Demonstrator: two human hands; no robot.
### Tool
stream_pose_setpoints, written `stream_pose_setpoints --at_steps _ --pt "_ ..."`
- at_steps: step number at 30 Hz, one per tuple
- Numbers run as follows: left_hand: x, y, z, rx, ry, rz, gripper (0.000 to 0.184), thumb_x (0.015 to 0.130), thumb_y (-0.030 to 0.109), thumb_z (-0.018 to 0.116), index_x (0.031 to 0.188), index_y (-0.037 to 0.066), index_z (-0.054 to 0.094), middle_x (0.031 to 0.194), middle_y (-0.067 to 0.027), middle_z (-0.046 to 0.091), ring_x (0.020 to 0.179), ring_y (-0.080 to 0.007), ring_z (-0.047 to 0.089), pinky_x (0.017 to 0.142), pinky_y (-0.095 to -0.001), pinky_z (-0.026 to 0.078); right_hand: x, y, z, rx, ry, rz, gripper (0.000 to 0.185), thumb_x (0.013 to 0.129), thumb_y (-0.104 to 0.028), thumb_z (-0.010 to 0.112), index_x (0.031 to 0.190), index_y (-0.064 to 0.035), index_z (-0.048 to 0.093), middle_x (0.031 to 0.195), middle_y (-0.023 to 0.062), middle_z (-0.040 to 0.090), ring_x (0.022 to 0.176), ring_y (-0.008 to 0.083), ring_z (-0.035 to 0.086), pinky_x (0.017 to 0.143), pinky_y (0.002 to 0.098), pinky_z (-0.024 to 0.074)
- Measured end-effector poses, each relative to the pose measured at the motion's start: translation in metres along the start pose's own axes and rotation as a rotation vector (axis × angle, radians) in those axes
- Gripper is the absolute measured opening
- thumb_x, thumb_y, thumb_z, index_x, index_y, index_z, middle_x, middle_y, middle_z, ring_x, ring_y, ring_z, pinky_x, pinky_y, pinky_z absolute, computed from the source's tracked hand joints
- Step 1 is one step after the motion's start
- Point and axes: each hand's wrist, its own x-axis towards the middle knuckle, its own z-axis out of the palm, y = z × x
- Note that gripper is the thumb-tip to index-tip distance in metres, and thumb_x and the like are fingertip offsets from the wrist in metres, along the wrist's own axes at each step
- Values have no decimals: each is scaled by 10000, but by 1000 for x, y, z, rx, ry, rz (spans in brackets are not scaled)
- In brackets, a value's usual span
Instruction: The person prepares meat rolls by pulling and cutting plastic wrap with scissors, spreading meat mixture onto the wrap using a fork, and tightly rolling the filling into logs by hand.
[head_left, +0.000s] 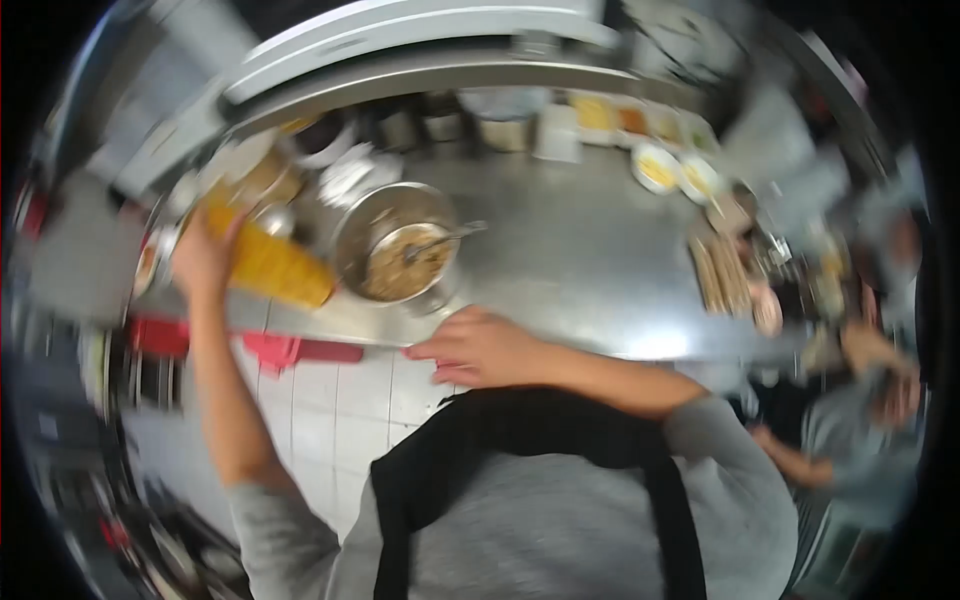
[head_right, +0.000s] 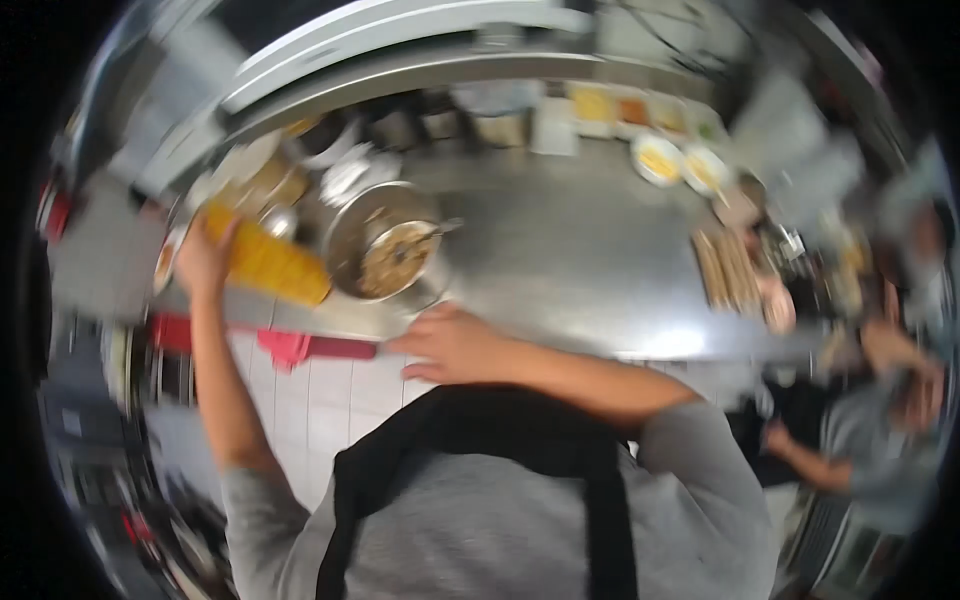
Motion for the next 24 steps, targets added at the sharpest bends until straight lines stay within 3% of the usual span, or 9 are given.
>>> stream_pose_setpoints --at_steps 1,4,6,8,12,13,17,21,24 --pt "-9 -10 -5 -85 37 4 741 749 686 626 1207 104 634 928 -174 702 850 -364 672 722 -438 534 3 0 19 3 33 -2 403 836 -318 693 1183 -127 620 1018 82 646 965 249 601 870 389 452" --pt "-51 -37 -23 -321 309 143 393 837 214 743 1175 33 656 1015 -152 709 842 -202 700 762 -304 540 -5 -3 52 37 -8 89 369 873 -340 652 1171 -125 621 994 84 657 940 246 620 847 383 468" --pt "-57 -51 -38 -533 412 222 327 858 167 723 1145 23 668 973 -141 716 794 -161 679 729 -281 536 -9 2 63 167 -81 237 361 892 -348 626 1164 -111 621 983 98 664 920 260 636 814 384 486" --pt "-63 -57 -72 -591 195 15 219 866 113 710 1040 -16 679 893 -92 708 726 -113 622 662 -254 509 -16 13 75 371 -149 435 366 905 -353 602 1162 -92 618 976 121 670 897 278 651 773 390 505" --pt "-82 -31 -165 -468 177 386 146 865 66 693 850 -49 604 779 -73 625 681 -121 510 635 -262 450 -14 30 102 706 -230 708 481 929 -491 530 1132 -65 622 972 121 683 823 220 663 713 343 529" --pt "-89 -30 -181 -556 177 392 157 871 72 683 846 -52 592 771 -81 614 686 -134 504 650 -279 448 -16 25 97 783 -260 758 586 943 -556 464 1272 -77 538 984 111 676 826 195 647 697 335 529" --pt "-127 10 -209 -816 433 366 229 897 135 650 834 -64 557 748 -112 579 703 -191 487 692 -340 433 -47 24 82 901 -80 735 734 953 -584 408 1484 -108 234 1064 140 660 874 218 650 736 337 529" --pt "-171 72 -181 -1176 554 374 271 909 186 648 893 -80 599 911 -174 630 808 -241 580 752 -370 486 -117 1 45 1408 381 798 655 980 -520 408 1472 -116 250 1033 160 649 911 242 661 770 361 538" --pt "-208 154 -145 -1234 523 -12 223 858 195 671 829 -14 599 886 -168 645 865 -266 600 822 -391 467 -176 -20 4 1496 754 936 530 993 -364 479 1414 -79 328 944 152 649 913 260 670 796 380 554"
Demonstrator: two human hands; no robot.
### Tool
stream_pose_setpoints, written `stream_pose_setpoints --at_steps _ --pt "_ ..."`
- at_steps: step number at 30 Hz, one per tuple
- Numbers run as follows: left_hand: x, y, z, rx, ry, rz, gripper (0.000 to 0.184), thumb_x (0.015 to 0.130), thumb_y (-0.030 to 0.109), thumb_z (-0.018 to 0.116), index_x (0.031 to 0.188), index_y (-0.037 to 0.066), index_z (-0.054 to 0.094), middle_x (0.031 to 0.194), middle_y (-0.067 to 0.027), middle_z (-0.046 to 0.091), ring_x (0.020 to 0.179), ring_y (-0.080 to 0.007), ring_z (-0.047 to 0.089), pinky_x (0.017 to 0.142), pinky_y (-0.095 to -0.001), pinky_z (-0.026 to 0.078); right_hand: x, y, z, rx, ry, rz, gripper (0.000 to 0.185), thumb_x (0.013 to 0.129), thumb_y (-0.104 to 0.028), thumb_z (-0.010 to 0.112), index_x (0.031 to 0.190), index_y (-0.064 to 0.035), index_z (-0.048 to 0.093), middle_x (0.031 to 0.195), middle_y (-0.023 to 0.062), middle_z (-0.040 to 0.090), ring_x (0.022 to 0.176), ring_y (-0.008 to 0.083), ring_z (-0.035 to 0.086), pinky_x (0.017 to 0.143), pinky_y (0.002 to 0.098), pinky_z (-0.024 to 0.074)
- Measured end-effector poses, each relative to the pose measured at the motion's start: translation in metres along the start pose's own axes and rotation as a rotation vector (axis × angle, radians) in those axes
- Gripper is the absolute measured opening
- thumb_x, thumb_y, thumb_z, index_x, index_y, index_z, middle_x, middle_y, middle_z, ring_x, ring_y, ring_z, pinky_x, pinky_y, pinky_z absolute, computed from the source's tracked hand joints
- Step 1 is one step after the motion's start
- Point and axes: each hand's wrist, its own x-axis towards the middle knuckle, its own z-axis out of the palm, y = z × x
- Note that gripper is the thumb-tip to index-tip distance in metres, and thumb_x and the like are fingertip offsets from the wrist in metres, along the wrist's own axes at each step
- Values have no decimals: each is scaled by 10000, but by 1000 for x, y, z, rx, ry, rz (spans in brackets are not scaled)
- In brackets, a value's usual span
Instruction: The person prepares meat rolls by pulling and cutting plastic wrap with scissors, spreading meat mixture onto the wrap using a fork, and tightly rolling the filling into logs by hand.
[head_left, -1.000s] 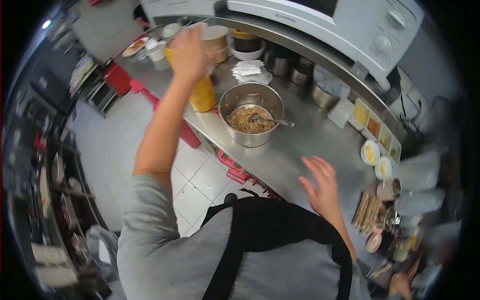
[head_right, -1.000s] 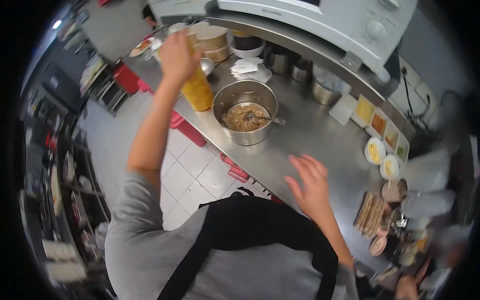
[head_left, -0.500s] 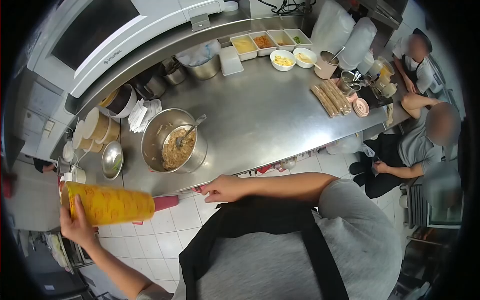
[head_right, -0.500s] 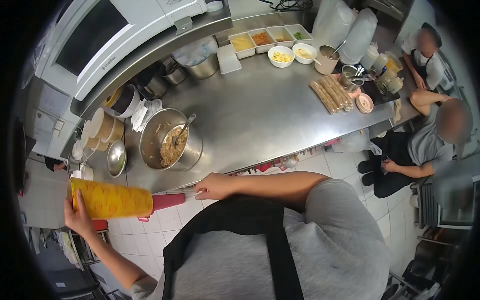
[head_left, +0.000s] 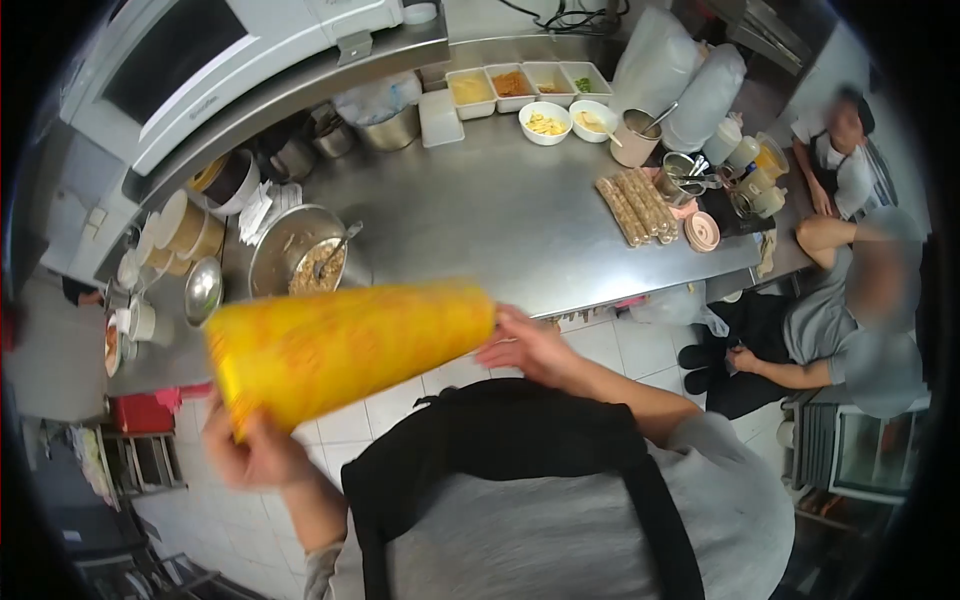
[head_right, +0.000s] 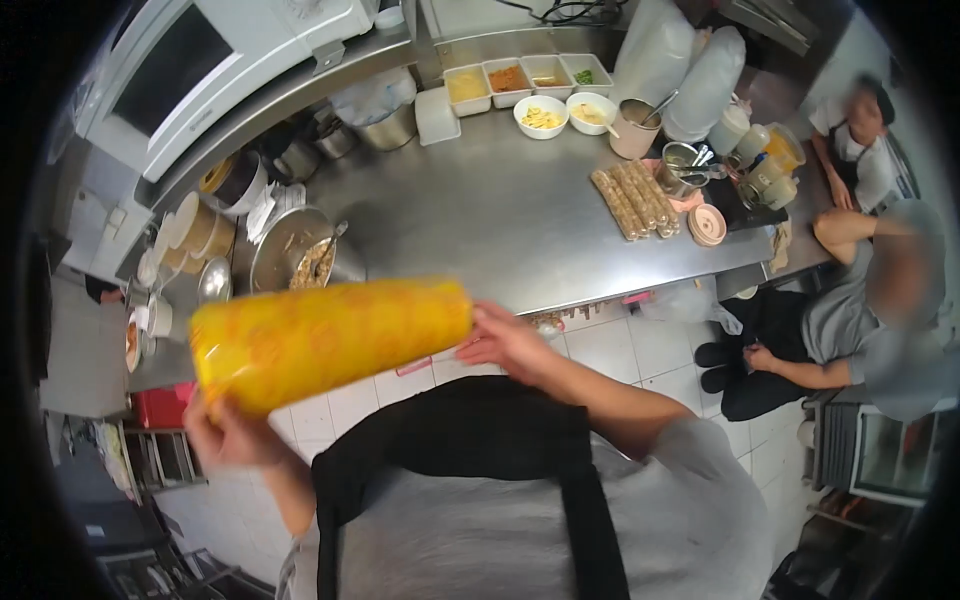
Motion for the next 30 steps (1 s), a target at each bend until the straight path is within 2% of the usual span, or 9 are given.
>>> stream_pose_setpoints --at_steps 4,6,11,12,14,17,20,26,30 --pt "-62 -14 65 -42 -197 -300 157 902 114 621 802 0 579 763 -50 597 695 -111 514 658 -248 430 -43 -37 -74 49 184 -77 350 962 -231 558 1225 -2 531 854 108 665 810 222 682 771 328 559" --pt "-87 -24 97 -278 -75 -571 213 937 146 598 770 19 557 726 0 562 661 -65 470 609 -224 400 -55 -60 -105 -119 220 -146 303 954 -226 571 1157 -1 578 827 84 664 767 187 673 750 303 553" --pt "-168 -51 144 -453 34 -996 295 965 229 581 731 55 533 725 9 559 669 -55 465 612 -220 402 -61 -109 -132 -575 357 -145 330 891 -281 658 1086 -18 619 765 29 629 682 145 627 693 269 522" --pt "-178 -48 148 -470 60 -1063 299 966 239 580 735 55 536 728 7 563 672 -56 468 614 -221 404 -55 -117 -133 -823 413 -311 347 877 -289 669 1081 -14 617 758 31 624 675 155 620 678 277 514" --pt "-187 -51 150 -419 41 -1041 303 977 257 559 747 62 537 740 0 583 665 -58 499 607 -226 426 -37 -133 -129 -1311 499 -663 381 848 -305 693 1071 -6 614 745 36 614 662 175 607 648 294 496" --pt "-190 -50 154 -388 59 -999 308 983 267 547 750 65 537 744 0 588 663 -56 507 611 -223 431 9 -142 -121 -1381 344 -912 408 819 -319 712 1061 -6 613 737 58 623 652 198 591 629 328 475" --pt "-190 -47 149 -343 34 -980 308 986 273 543 761 62 535 739 10 573 659 -48 480 620 -210 413 36 -147 -136 -1385 163 -295 339 832 -300 698 1014 -24 627 730 69 636 654 195 598 644 332 479" --pt "-178 -38 130 -73 -197 -866 238 929 255 620 952 26 557 879 -47 604 790 -104 537 712 -246 441 43 -125 -137 -1116 362 -579 175 889 -193 635 894 -22 596 729 63 642 668 144 601 637 297 482" --pt "-132 -3 151 377 -600 -132 480 796 280 711 1178 38 551 1071 -138 595 1059 -282 544 933 -421 406 38 -128 -130 -1092 323 -585 136 904 -155 617 877 -25 583 720 43 623 665 104 575 635 263 468"
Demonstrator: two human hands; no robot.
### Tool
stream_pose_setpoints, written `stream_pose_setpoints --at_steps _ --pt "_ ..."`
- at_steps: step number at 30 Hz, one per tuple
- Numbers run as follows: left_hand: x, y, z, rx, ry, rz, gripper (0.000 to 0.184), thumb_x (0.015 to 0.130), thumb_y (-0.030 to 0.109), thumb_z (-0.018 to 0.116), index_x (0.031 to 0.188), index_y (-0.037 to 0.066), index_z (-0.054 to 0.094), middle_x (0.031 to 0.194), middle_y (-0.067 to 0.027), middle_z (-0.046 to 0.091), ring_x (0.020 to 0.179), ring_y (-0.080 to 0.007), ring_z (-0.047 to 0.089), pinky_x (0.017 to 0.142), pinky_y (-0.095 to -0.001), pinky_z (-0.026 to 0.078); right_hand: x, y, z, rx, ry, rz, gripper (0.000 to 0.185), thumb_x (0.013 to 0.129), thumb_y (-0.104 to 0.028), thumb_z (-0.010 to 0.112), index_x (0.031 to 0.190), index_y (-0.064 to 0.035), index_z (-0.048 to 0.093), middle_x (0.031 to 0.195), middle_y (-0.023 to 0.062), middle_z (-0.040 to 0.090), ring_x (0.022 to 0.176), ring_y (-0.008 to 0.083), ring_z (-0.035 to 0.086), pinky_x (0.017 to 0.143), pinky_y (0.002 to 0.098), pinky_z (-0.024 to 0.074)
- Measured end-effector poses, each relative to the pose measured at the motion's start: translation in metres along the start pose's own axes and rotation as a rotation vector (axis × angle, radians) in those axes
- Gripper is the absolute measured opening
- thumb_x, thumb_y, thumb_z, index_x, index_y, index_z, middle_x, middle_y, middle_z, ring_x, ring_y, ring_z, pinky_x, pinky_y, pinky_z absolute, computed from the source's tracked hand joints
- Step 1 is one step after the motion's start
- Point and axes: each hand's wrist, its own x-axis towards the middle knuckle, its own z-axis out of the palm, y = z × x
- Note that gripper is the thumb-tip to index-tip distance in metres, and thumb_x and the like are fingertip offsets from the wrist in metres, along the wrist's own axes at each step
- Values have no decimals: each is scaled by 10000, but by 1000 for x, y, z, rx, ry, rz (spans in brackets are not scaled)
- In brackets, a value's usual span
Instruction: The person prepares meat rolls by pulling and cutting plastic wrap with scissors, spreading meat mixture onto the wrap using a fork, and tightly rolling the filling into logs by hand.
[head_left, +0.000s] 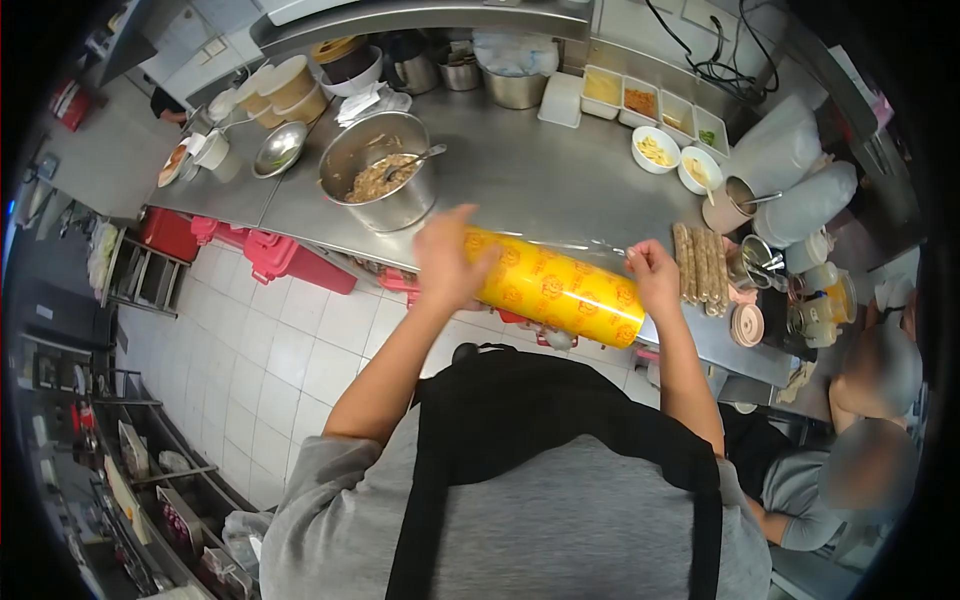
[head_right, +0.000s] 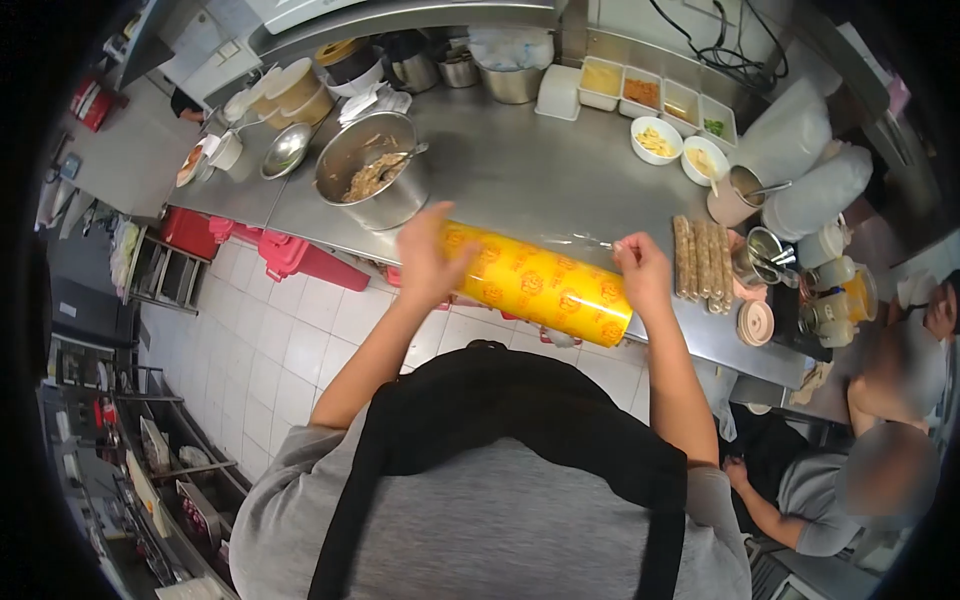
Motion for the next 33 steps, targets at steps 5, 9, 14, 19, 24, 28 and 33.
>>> stream_pose_setpoints --at_steps 5,9,14,19,24,28,33 --pt "40 50 38 42 -435 279 390 754 318 722 1086 135 630 1114 -70 603 1106 -255 533 953 -462 372 -11 4 1 9 23 -65 136 907 -148 616 866 -23 580 715 25 606 665 89 551 641 252 461" --pt "52 15 18 125 -595 294 239 770 273 690 974 155 653 1027 -40 637 1031 -231 575 893 -466 400 -15 3 3 -10 98 -89 127 911 -140 609 870 -24 578 714 21 598 667 90 546 644 253 458" --pt "41 -35 -29 -127 -513 208 105 814 150 655 888 90 610 789 -98 623 799 -309 616 728 -401 477 -28 -14 8 96 121 -46 110 918 -113 592 867 -17 571 727 33 597 694 94 551 661 251 454" --pt "29 -27 -30 -267 -293 274 57 839 48 600 867 38 551 798 -131 614 764 -344 601 673 -406 481 -56 -25 4 82 185 -150 112 915 -102 599 858 -7 578 742 33 601 711 95 553 680 248 456" --pt "60 -23 -51 -344 -286 310 91 826 62 628 862 61 544 786 -132 622 721 -340 616 607 -421 484 -55 -60 -17 -13 183 -141 116 904 -108 626 858 -4 599 743 21 602 701 94 554 681 246 462" --pt "98 -29 -20 -199 -169 467 95 818 72 598 888 105 544 776 -89 622 687 -333 625 566 -412 488 -18 -60 -19 18 232 -159 123 894 -121 639 859 -11 598 732 26 606 676 92 548 649 253 461" --pt "140 -42 50 138 -130 612 179 769 83 560 925 162 523 703 -51 566 629 -280 624 542 -406 464 52 -30 -19 -162 250 -92 185 902 -204 635 891 -23 599 709 71 617 657 147 582 618 298 465"
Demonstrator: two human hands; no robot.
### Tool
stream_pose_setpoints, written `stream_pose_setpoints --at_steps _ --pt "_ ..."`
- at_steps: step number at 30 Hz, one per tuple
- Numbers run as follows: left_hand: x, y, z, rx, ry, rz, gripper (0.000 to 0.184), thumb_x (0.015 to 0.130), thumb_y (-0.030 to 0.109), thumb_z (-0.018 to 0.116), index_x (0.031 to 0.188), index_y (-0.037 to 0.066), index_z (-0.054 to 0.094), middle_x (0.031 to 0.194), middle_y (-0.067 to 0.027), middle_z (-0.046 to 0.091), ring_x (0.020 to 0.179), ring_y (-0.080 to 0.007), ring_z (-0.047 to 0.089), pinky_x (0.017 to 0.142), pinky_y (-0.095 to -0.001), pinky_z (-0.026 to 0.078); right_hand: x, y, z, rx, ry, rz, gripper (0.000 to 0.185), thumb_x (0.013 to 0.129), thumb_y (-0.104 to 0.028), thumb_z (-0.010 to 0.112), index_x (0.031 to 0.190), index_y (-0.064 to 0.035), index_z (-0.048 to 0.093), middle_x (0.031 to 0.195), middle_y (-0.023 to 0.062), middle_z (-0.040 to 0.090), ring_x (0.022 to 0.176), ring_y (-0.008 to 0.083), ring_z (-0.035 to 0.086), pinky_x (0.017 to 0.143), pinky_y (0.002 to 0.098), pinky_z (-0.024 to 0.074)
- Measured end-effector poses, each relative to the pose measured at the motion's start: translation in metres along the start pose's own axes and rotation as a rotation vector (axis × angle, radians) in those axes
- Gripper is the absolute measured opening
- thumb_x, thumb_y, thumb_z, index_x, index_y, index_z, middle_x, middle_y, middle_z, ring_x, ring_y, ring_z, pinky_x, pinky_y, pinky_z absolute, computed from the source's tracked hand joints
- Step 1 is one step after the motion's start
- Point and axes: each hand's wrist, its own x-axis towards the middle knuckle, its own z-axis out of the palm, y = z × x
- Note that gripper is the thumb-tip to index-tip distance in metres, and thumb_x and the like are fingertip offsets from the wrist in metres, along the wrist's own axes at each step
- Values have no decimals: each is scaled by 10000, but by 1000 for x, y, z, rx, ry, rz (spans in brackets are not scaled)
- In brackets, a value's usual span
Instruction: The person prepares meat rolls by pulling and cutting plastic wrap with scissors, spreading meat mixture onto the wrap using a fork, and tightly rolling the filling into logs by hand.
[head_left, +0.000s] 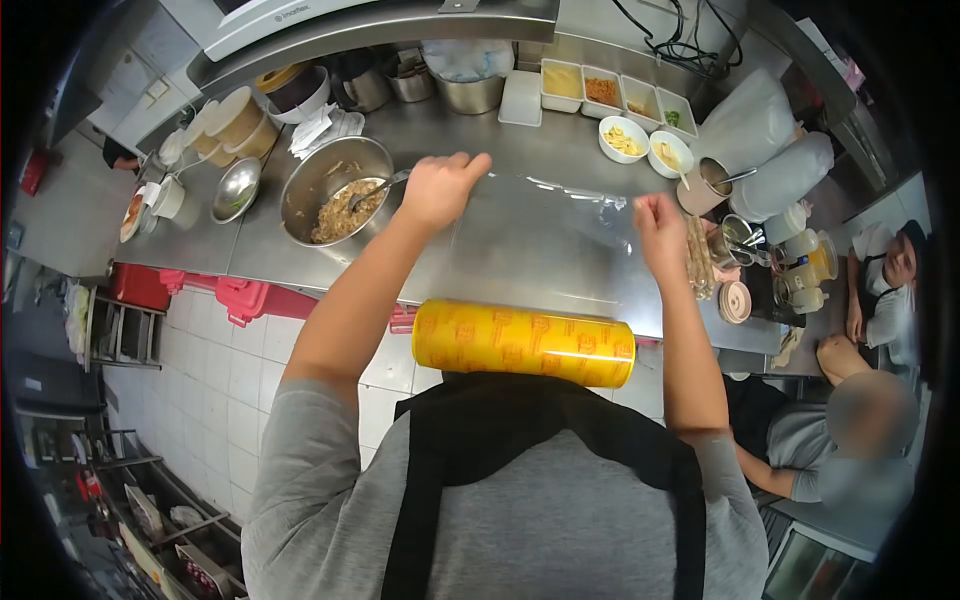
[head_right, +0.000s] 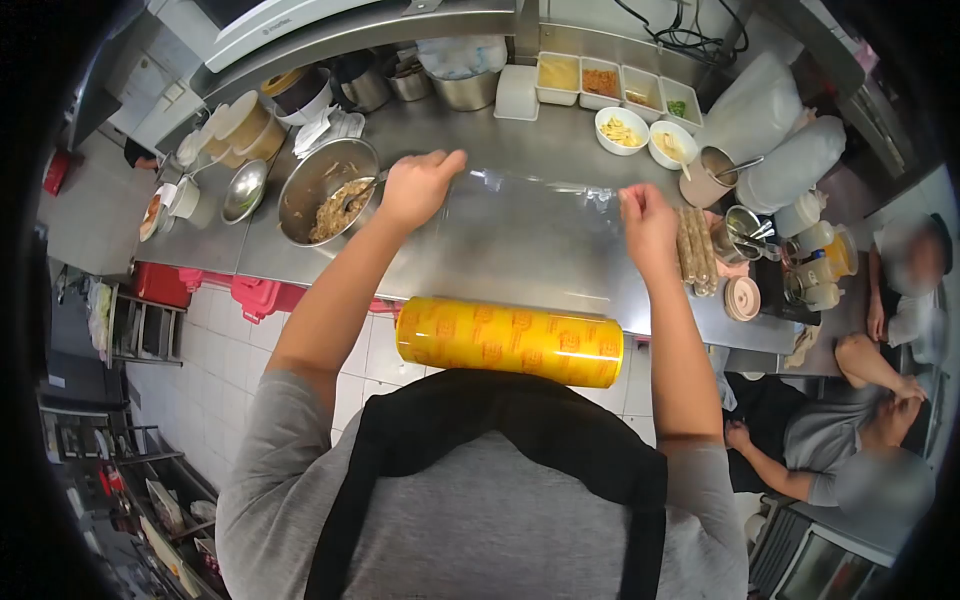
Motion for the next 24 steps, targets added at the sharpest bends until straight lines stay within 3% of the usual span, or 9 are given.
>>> stream_pose_setpoints --at_steps 4,7,11,15,18,22,24 --pt "14 -21 36 135 -137 12 212 793 90 538 986 177 523 717 -48 580 637 -254 633 553 -393 477 32 6 17 -344 69 -106 179 897 -250 621 908 -72 610 793 126 663 741 311 643 659 410 490" --pt "10 -29 68 170 -263 -13 254 804 89 528 1037 190 514 755 -52 601 663 -253 648 568 -394 478 44 33 38 -482 0 -70 172 895 -271 606 907 -100 603 860 146 666 825 380 629 695 483 482" --pt "-1 -35 100 161 -360 -34 282 809 87 520 1067 200 507 801 -68 620 689 -253 661 586 -397 485 49 63 60 -606 -25 -92 161 897 -272 591 907 -112 608 880 116 669 869 346 625 728 476 471" --pt "-14 -41 131 6 -462 -106 162 887 189 523 1047 215 522 823 -83 618 730 -301 653 590 -409 482 44 77 72 -827 -77 -85 133 863 -261 632 915 -140 615 920 54 653 952 278 578 792 440 419" --pt "-24 -46 137 -99 -281 -358 170 906 320 556 1034 214 520 907 -74 597 805 -296 632 687 -438 473 39 83 74 -672 80 -198 89 837 -222 648 906 -170 626 952 18 624 983 252 548 815 423 394" --pt "-19 -45 123 -107 -268 -422 218 875 347 612 1017 197 544 970 -63 542 1003 -267 544 808 -457 429 45 90 66 -566 -83 -417 111 827 -98 622 848 -203 652 941 9 602 959 250 544 799 403 399" --pt "-19 -43 121 -61 -262 -412 211 877 341 613 1021 199 556 968 -61 550 989 -267 559 801 -445 439 48 95 66 -518 -104 -421 128 823 -79 611 827 -198 658 936 11 601 955 249 543 801 396 403"
